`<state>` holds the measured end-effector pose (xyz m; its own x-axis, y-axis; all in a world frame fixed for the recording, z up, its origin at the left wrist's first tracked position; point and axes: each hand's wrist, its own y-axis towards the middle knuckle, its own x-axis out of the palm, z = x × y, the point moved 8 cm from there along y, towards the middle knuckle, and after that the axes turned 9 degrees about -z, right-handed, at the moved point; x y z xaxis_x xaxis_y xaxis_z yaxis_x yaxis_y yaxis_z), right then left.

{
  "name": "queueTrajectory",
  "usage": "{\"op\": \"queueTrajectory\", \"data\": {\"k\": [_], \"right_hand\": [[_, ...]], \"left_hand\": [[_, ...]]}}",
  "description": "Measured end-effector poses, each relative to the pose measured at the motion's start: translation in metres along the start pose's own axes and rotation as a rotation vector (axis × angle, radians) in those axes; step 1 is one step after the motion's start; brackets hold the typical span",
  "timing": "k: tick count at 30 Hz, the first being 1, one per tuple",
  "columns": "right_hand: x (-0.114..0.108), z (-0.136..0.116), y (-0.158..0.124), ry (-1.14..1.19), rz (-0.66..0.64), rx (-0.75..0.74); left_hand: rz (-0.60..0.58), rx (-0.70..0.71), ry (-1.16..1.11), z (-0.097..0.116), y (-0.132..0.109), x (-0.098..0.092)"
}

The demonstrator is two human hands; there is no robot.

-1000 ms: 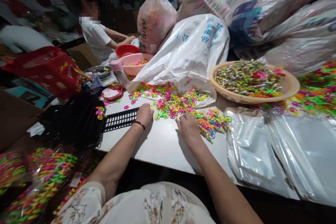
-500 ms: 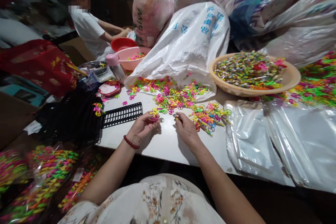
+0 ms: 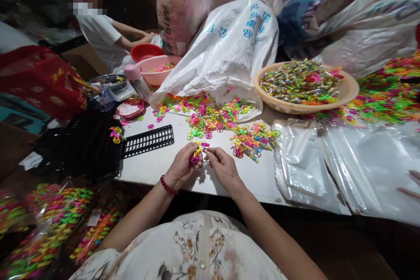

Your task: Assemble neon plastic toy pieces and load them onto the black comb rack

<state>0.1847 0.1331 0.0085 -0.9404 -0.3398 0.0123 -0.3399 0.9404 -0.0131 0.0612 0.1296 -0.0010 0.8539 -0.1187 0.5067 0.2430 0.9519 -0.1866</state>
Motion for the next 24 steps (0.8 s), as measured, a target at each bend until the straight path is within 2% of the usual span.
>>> {"op": "queueTrajectory", "data": {"k": [14, 18, 22, 24], "right_hand": [[-0.004, -0.005, -0.006, -0.232, 0.034, -0.104], [-0.001, -0.018, -0.010, -0.310, 0.022, -0.220], [0.007, -0.035, -0.017, -0.454, 0.017, -0.388], [0.013, -0.036, -0.019, -0.507, 0.004, -0.427]], "left_hand": [[0.086, 0.026, 0.032, -0.006, -0.004, 0.004], [0.090, 0.034, 0.047, -0.007, -0.002, 0.004], [0.144, 0.043, 0.061, -0.009, 0.001, -0.001], [0.177, 0.046, 0.069, -0.013, 0.002, -0.004]]}}
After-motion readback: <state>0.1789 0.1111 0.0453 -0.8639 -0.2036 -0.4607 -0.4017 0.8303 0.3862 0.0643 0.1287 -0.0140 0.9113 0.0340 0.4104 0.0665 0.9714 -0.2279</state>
